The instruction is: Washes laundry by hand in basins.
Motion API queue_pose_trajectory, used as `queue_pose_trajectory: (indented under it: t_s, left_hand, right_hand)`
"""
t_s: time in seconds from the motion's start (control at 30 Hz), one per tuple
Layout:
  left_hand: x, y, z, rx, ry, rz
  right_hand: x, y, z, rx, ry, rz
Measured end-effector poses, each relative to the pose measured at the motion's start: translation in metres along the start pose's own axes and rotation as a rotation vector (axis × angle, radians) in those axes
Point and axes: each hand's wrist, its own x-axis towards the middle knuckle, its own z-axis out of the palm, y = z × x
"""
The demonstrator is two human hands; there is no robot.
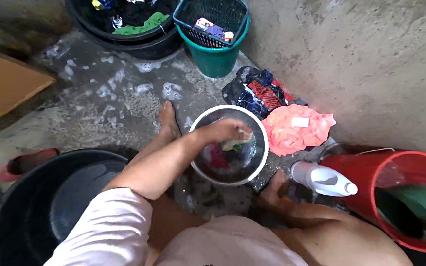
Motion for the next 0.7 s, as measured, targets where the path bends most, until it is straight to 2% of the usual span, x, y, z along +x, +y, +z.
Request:
queue_pose_trajectory:
  t_s: [0.03, 0.07, 0.1, 0.13, 0.17, 0.2, 0.23, 0.3, 0.4, 0.43, 0.5, 0.57, 0.6, 0.63, 0.7]
  left_hand:
    - [-0.01, 0.018, -0.008, -0.08, 0.034, 0.057]
    - [-0.021, 0.032, -0.015, -0.172, 0.069, 0.106]
    - [-0.028, 0.04, -0.02, -0.262, 0.102, 0.153]
    - [-0.032, 0.042, -0.024, -0.352, 0.128, 0.208]
    - [-0.032, 0.038, -0.027, -0.428, 0.147, 0.255]
    - [-0.029, 0.027, -0.031, -0.492, 0.157, 0.265]
    - [-0.023, 0.011, -0.035, -0.525, 0.174, 0.231]
    - [-0.005, -0.037, -0.039, -0.428, 0.26, 0.024]
    - [0.035, -0.143, -0.015, 0.072, 0.334, -0.343]
    - [0.047, -0.181, 0.002, 0.253, 0.331, -0.418]
    - [0.059, -0.229, 0.049, 0.493, 0.317, -0.526]
    - [0.061, -0.245, 0.099, 0.505, 0.362, -0.591]
    - [0.059, -0.242, 0.118, 0.485, 0.312, -0.626]
    - [0.057, -0.24, 0.131, 0.482, 0.176, -0.63]
    - [0.055, -0.246, 0.132, 0.504, -0.027, -0.559]
  right_hand:
    - [0.009, -0.013, 0.0, -0.064, -0.001, 0.093]
    - [0.033, 0.006, 0.0, -0.152, 0.072, 0.059]
    - [0.078, 0.07, -0.005, -0.247, 0.205, -0.241]
    - [0.153, 0.153, -0.015, -0.306, 0.386, -0.706]
    - [0.218, 0.194, -0.023, -0.311, 0.453, -0.867]
    - [0.258, 0.194, -0.021, -0.32, 0.447, -0.782]
    - [0.286, 0.17, -0.009, -0.342, 0.39, -0.696]
    - [0.325, 0.099, 0.03, -0.397, 0.186, -0.707]
    - [0.4, 0.016, 0.1, -0.38, -0.096, -0.796]
    - [0.428, -0.002, 0.125, -0.346, -0.112, -0.799]
    - [0.463, -0.023, 0.175, -0.264, 0.022, -0.751]
    - [0.481, -0.033, 0.23, -0.184, 0.178, -0.72]
    - [0.485, -0.033, 0.255, -0.177, 0.189, -0.726]
    - [0.485, -0.031, 0.27, -0.22, 0.111, -0.726]
    - [0.489, -0.028, 0.267, -0.414, -0.112, -0.756]
